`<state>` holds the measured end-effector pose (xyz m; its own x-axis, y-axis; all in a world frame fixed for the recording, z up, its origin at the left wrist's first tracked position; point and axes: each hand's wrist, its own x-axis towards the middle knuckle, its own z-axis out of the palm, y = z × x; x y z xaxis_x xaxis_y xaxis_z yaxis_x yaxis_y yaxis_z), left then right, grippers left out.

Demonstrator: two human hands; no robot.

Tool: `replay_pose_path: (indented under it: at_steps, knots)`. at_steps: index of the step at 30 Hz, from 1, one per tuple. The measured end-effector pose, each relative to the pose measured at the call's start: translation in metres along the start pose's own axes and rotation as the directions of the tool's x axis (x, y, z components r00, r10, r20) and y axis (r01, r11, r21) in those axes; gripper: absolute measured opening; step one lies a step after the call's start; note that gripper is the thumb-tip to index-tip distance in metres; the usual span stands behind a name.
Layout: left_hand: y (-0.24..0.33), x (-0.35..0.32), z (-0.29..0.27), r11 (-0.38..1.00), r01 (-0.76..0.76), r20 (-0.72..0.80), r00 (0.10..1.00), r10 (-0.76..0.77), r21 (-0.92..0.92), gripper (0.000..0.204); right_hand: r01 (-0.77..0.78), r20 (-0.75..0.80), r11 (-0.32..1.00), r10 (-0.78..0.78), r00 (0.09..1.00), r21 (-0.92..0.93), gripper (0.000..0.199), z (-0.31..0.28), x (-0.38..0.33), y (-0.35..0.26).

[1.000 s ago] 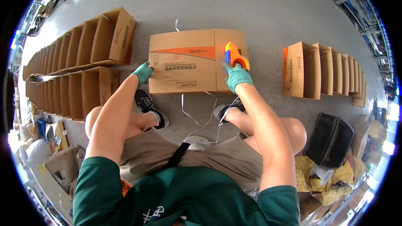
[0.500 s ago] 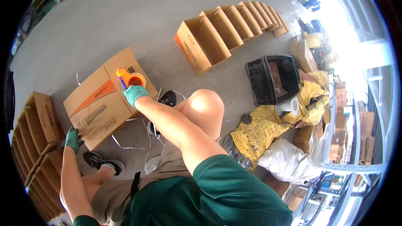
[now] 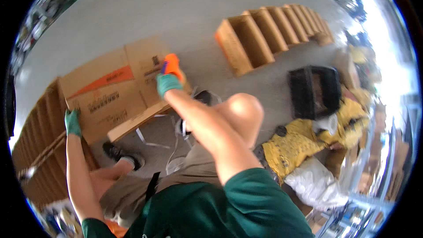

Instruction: The person sits on the floor and repeatedly folds the flaps of cardboard boxes closed. They use a handheld tape dispenser to apply clear packing tape across the seams of each box, then place the sealed boxes into a stack.

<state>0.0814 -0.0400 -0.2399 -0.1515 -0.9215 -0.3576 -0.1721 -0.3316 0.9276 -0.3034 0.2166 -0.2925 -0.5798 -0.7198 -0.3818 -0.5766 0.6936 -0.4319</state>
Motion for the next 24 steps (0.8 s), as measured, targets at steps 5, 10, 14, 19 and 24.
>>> replay_pose_path:
  at_steps: [5, 10, 14, 19, 24]
  knots:
    - [0.026, -0.01, -0.056, 0.977, -0.212, -0.22, 0.953, 0.209, 0.009, 0.038, -0.079, 0.084, 0.995, 0.084, 0.993, -0.063, 0.029, -0.002, -0.029, 0.003]
    - [0.012, -0.028, -0.066, 0.971, -0.238, -0.241, 0.942, 0.234, 0.016, 0.045, -0.069, 0.07, 0.965, 0.089, 0.994, -0.254, 0.032, -0.05, -0.031, -0.053]
    - [0.027, -0.047, -0.048, 0.982, -0.19, -0.2, 0.962, 0.186, -0.001, 0.046, 0.399, -0.187, 0.808, -0.513, 0.837, -0.433, 0.043, -0.168, -0.074, -0.127]
    - [0.025, -0.046, -0.051, 0.981, -0.194, -0.169, 0.966, 0.196, 0.026, 0.038, 0.418, -0.286, 0.691, -0.663, 0.692, -0.59, 0.054, -0.15, -0.06, -0.125]
    - [0.014, -0.058, -0.055, 0.986, -0.167, -0.175, 0.971, 0.166, 0.008, 0.038, 0.42, -0.138, 0.462, -0.783, 0.606, -0.781, 0.052, -0.136, -0.077, -0.117]
